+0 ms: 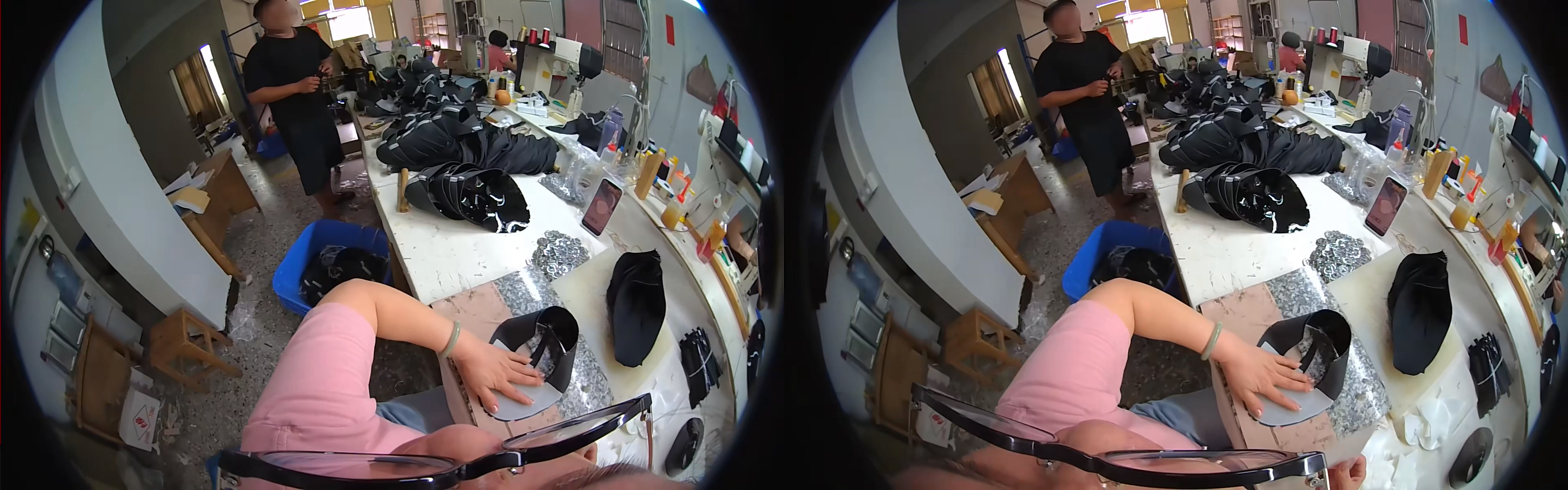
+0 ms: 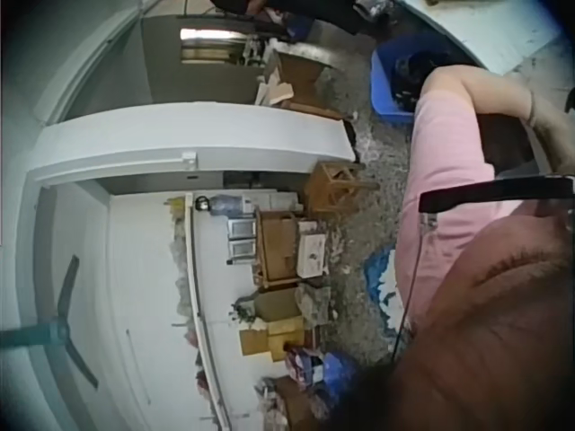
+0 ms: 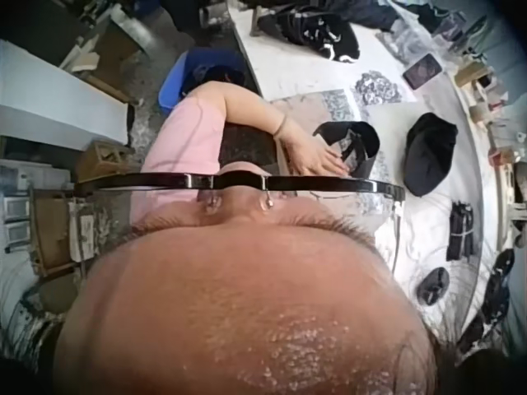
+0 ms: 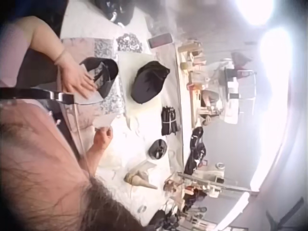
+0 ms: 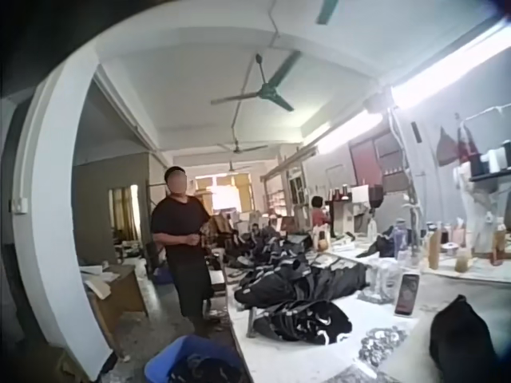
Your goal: The person aligns and attaches a white lining piece onto a black cap component by hand. The person then positions a black fabric piece over the component, pressing, folding, and smoothing it into place.
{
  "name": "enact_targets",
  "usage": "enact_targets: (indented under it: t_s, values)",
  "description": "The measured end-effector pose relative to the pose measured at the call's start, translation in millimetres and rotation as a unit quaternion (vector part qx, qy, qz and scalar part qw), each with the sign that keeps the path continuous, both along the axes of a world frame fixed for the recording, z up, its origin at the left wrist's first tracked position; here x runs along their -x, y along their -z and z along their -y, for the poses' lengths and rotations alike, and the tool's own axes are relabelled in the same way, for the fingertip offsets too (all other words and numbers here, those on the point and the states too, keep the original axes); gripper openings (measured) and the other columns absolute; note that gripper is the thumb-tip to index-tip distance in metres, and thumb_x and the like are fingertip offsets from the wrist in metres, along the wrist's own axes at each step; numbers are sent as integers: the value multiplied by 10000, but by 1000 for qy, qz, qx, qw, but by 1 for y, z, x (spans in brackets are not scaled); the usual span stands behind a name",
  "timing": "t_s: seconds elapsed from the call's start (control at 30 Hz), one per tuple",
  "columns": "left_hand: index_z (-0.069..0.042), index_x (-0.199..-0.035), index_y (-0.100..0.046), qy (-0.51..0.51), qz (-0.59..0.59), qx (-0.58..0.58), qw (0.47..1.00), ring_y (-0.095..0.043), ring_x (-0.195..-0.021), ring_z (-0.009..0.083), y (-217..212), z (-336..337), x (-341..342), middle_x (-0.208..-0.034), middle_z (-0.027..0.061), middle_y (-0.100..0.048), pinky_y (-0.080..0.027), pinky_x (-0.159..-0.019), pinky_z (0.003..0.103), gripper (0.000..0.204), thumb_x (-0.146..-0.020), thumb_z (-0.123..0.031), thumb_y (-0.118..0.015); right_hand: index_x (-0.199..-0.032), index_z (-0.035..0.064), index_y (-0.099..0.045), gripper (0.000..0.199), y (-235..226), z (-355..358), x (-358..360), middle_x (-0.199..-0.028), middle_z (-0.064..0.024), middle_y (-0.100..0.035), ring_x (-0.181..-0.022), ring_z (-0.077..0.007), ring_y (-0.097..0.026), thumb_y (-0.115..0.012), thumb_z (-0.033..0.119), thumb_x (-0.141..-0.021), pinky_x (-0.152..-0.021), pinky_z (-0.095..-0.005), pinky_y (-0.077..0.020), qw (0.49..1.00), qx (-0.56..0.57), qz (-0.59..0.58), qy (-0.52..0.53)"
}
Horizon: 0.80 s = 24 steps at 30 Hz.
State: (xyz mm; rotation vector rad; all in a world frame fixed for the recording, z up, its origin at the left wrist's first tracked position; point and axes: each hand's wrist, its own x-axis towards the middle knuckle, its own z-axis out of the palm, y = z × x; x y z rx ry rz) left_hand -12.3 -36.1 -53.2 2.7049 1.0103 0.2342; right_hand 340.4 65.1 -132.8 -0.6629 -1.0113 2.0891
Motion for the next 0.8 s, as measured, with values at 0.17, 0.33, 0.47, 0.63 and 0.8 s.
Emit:
enact_targets:
  t_s: [0.17,0.33,0.47,0.63,0.8]
  values:
    - [-140,-1434,-308,-10,14,137,990,-80,-1406,379,6,-16,-1,-1495,271,-109,-88,-1104,528,640,-888,-403,-511,-890,24,-562,114,11,-15,8,-843,-69,-575,-701,-169,-556,-613,0,-792,-594,-288,-454,990,-29,68,119]
    - [-137,-1416,-347,29,92,194,976,-65,-1409,374,11,-31,1,-1501,251,-118,-83,-1104,528,603,-868,-293,-547,-795,-19,-582,180,-55,24,16,-707,-43,-534,-578,-128,-459,-691,122,-772,-520,-257,-361,989,-148,-16,-10]
    - [-41,-1220,-533,-39,201,137,969,-267,-1332,386,-8,-8,4,-1422,237,-290,-258,-1065,472,473,-803,-235,-643,-756,-10,-601,174,-70,28,31,-730,-43,-552,-627,-126,-490,-713,99,-679,-557,-256,-388,976,-191,75,-76]
    - [-18,-963,-609,-110,37,-147,982,-521,-1075,312,-22,29,15,-1085,130,-567,-421,-914,363,196,-807,-137,-614,-857,-22,-635,142,-102,33,51,-756,-51,-607,-636,-107,-580,-710,20,-745,-538,-228,-464,950,-140,167,-224]
    - [-2,-1032,-633,-277,283,134,908,-603,-908,245,-28,48,2,-981,106,-633,-470,-835,340,242,-910,-194,-551,-945,-12,-640,171,-122,36,54,-716,-30,-624,-515,-71,-553,-693,57,-798,-462,-201,-435,905,-100,286,-300]
